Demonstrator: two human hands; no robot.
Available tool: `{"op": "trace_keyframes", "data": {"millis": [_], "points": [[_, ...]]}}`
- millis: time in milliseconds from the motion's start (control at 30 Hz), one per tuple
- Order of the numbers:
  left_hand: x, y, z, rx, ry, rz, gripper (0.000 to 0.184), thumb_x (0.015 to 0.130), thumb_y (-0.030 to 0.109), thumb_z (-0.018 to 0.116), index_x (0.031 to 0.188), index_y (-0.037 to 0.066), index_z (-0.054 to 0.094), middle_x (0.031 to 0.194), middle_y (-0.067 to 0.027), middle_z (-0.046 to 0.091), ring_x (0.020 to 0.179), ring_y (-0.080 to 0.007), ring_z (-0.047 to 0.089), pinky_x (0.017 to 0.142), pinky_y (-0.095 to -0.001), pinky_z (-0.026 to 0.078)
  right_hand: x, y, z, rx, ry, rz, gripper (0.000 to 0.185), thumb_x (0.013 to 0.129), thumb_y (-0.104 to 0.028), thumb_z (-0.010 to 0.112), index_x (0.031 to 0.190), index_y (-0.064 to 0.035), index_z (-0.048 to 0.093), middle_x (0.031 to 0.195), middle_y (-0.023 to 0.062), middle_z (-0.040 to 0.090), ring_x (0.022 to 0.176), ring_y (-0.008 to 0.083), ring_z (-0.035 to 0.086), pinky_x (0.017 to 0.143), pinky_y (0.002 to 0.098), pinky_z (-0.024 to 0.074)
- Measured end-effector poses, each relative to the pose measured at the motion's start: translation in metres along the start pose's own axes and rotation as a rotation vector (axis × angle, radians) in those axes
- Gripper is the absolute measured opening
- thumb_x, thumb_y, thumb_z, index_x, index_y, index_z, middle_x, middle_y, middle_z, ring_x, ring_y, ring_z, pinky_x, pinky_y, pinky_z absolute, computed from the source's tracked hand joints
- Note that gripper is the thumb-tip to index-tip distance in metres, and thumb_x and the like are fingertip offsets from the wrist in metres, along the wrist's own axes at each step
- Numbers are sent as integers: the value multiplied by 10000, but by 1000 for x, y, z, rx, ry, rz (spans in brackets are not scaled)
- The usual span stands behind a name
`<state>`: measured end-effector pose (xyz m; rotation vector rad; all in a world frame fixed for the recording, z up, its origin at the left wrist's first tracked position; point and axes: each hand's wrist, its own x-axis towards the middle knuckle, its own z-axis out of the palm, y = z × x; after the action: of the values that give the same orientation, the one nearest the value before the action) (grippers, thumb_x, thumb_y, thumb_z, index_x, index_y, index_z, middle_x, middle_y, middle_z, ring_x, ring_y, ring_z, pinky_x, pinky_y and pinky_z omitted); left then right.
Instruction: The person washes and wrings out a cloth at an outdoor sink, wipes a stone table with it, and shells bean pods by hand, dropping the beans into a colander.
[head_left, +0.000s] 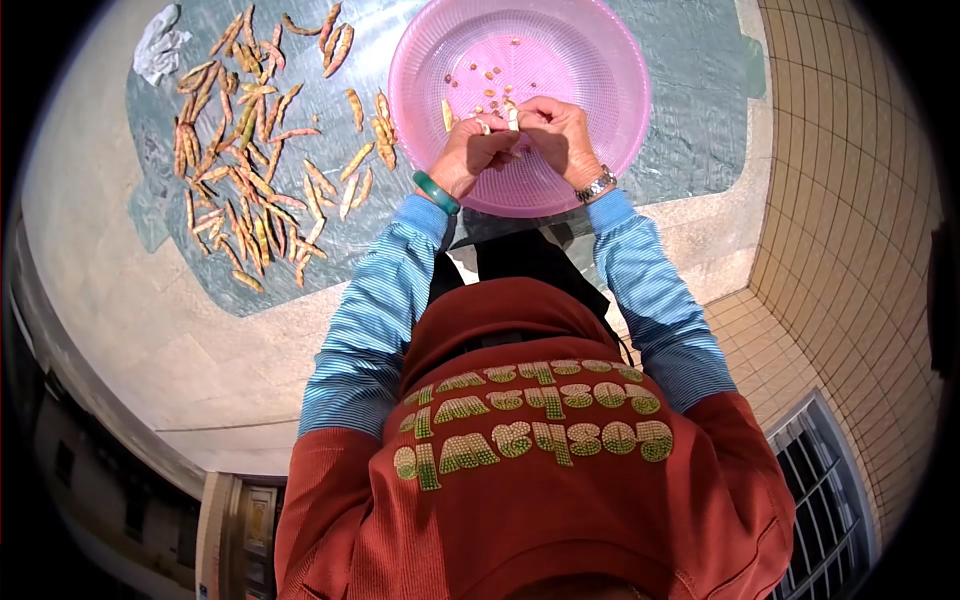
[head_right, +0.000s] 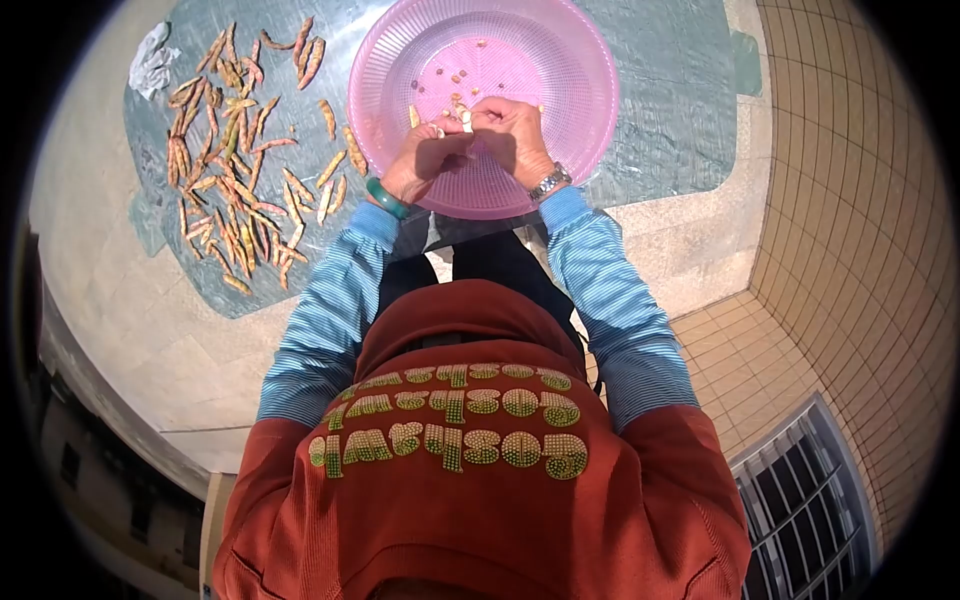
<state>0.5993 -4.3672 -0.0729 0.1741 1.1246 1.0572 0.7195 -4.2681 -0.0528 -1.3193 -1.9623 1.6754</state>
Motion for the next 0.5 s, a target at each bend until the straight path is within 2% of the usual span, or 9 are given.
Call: {"op": "trace_keyframes", "data": {"millis": [67,100,167,200,233,300,333,433,500], "points": [[0,-1,-3,-72,7,49,119,827,105,564,917,32,591,733,-20,580,644,-109,571,580,-209,458,1,3,0,38,58,54,110,748,-86,579,709,8,622,561,-28,492,537,44,443,478,219,391],[-3,0,-5,-72,9,50,119,827,105,564,917,32,591,733,-20,580,644,-109,571,580,-209,458,1,4,0,77,116,108,109,755,-78,572,704,7,620,568,-26,504,540,46,456,483,211,397],[-11,6,-12,-384,35,83,221,817,41,535,1034,11,557,846,-50,590,739,-121,577,650,-222,466,-2,1,-7,140,94,152,106,764,-75,572,712,4,619,574,-19,522,536,50,475,485,210,409],[-16,14,-13,-320,87,63,311,811,-11,504,1122,0,509,919,-60,581,801,-126,572,687,-223,463,-6,-6,-9,202,74,199,102,773,-72,572,719,1,618,581,-12,539,532,54,493,486,209,420],[-20,15,-16,-321,89,63,311,811,-11,504,1122,0,509,919,-60,581,801,-126,572,687,-223,463,-11,-14,-9,202,73,200,102,773,-72,572,719,1,618,581,-12,539,532,54,493,486,209,420],[-30,18,-24,-343,81,194,323,811,-31,488,1133,-3,501,899,-47,582,795,-120,571,696,-225,463,-21,-28,-5,202,-66,237,104,829,-66,519,816,-5,602,626,19,563,519,66,511,481,196,438],[-36,20,-30,-246,94,236,348,807,-53,484,1151,-3,491,932,-53,589,802,-109,567,703,-220,463,-25,-20,-1,110,-117,193,102,835,-64,504,831,-7,588,627,28,564,501,69,513,457,200,431],[-63,31,-36,-224,188,304,328,778,-84,502,1096,-9,520,937,-65,603,772,-104,573,678,-213,468,-41,-30,24,130,-235,187,102,840,-67,495,843,-8,579,625,25,568,500,68,517,450,200,437],[-75,26,-49,-163,211,356,332,781,-86,495,1104,-12,522,962,-76,613,804,-104,583,707,-217,476,-51,-30,46,198,-265,150,95,846,-79,506,836,-10,570,622,30,569,498,70,520,445,200,443]]}}
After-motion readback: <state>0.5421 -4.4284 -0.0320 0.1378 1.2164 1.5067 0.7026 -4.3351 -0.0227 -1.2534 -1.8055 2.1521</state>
